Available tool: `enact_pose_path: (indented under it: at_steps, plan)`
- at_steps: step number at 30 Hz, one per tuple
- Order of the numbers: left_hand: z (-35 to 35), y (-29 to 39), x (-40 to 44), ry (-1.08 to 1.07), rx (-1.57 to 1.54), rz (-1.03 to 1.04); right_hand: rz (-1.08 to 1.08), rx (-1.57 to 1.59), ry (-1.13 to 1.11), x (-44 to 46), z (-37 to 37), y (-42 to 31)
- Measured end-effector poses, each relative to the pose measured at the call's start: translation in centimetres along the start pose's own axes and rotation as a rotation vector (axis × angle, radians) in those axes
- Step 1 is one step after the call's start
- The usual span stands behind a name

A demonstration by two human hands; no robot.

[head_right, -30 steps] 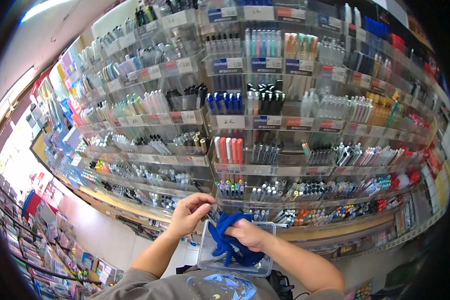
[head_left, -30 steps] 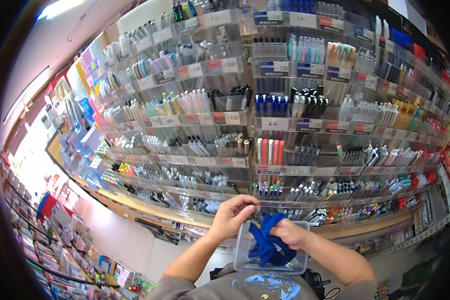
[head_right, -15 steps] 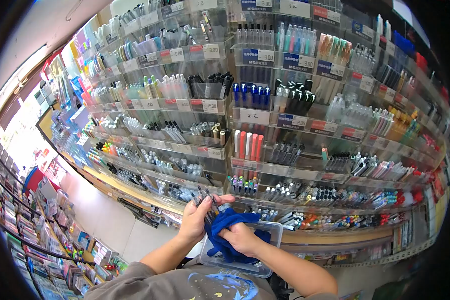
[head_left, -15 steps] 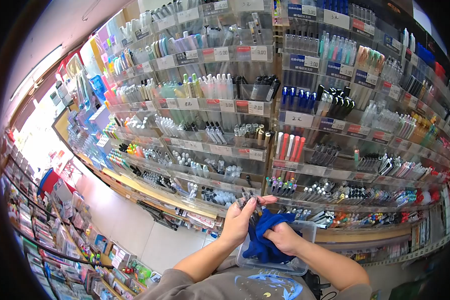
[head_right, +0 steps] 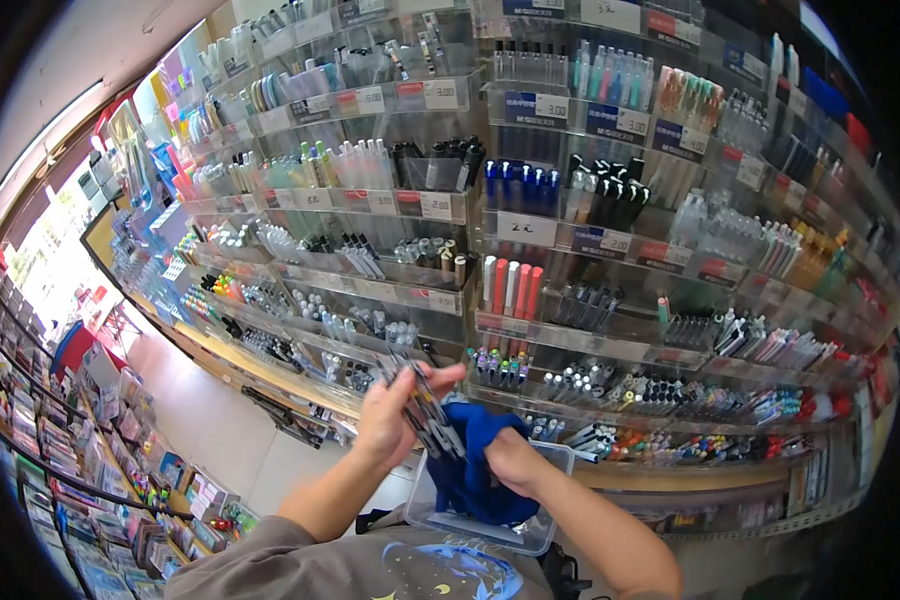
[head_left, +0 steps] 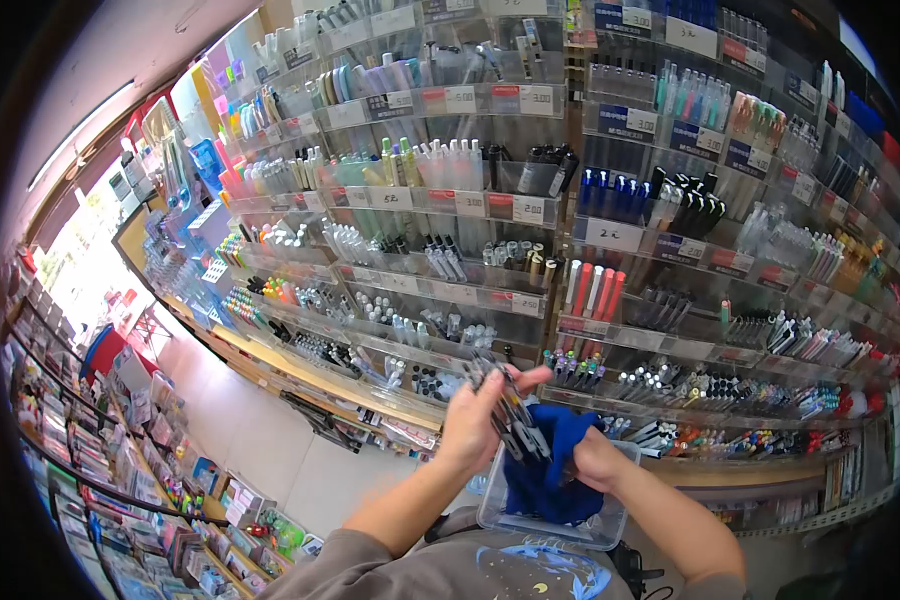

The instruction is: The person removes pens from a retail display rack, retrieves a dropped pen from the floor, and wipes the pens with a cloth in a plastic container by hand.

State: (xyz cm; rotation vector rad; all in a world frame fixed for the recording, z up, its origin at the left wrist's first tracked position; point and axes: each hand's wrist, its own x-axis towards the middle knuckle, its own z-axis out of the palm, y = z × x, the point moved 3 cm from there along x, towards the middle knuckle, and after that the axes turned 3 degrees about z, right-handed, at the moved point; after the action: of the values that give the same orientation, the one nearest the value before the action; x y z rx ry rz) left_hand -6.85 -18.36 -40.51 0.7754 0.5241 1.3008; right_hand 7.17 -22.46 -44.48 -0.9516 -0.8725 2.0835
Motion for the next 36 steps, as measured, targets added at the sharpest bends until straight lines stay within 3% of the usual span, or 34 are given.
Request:
enact_pose_path:
  at_steps: [1,2,4,12,18,21,22,24,32,33,36]
  plan:
    - [-0.1,-1.2,-0.3,-0.025,0.046,-0.019,-0.04,-0.034,0.005,0.1,1.0,-0.3]
    - [0.3,-1.7,-0.9,-0.068,0.062,-0.043,-0.008,-0.36,0.113,0.6,-0.5,1.5]
    - [0.5,-2.2,-1.3,-0.105,0.113,-0.024,-0.166,-0.557,0.06,1.2,1.0,1.5]
    - [0.0,-0.6,-1.1,-0.087,0.05,0.017,-0.277,-0.368,0.027,-0.7,2.8,1.8]
    - [-0.2,-1.0,-1.4,-0.12,0.002,-0.012,-0.323,-0.458,0.029,-1.2,2.0,2.7]
    - [0.8,-0.9,-2.1,-0.185,0.147,-0.021,-0.346,-0.502,0.114,-1.2,1.4,3.4]
    - [0.6,-1.9,-2.6,-0.283,0.197,-0.078,-0.354,-0.466,0.126,-1.1,1.4,3.3]
    - [0.5,-3.4,-3.6,-0.24,0.067,-0.225,-0.368,-0.396,0.152,-1.0,1.7,3.0]
    - [-0.8,-2.2,-2.9,-0.239,-0.006,-0.115,-0.47,-0.62,0.054,-1.6,1.4,1.0]
    - [-0.7,-1.6,-2.8,-0.199,-0.037,-0.078,-0.337,-0.427,0.185,-1.9,0.9,1.4]
    - [-1.4,-1.3,-2.7,-0.189,-0.094,-0.06,-0.273,-0.243,0.256,-1.7,-0.6,1.1]
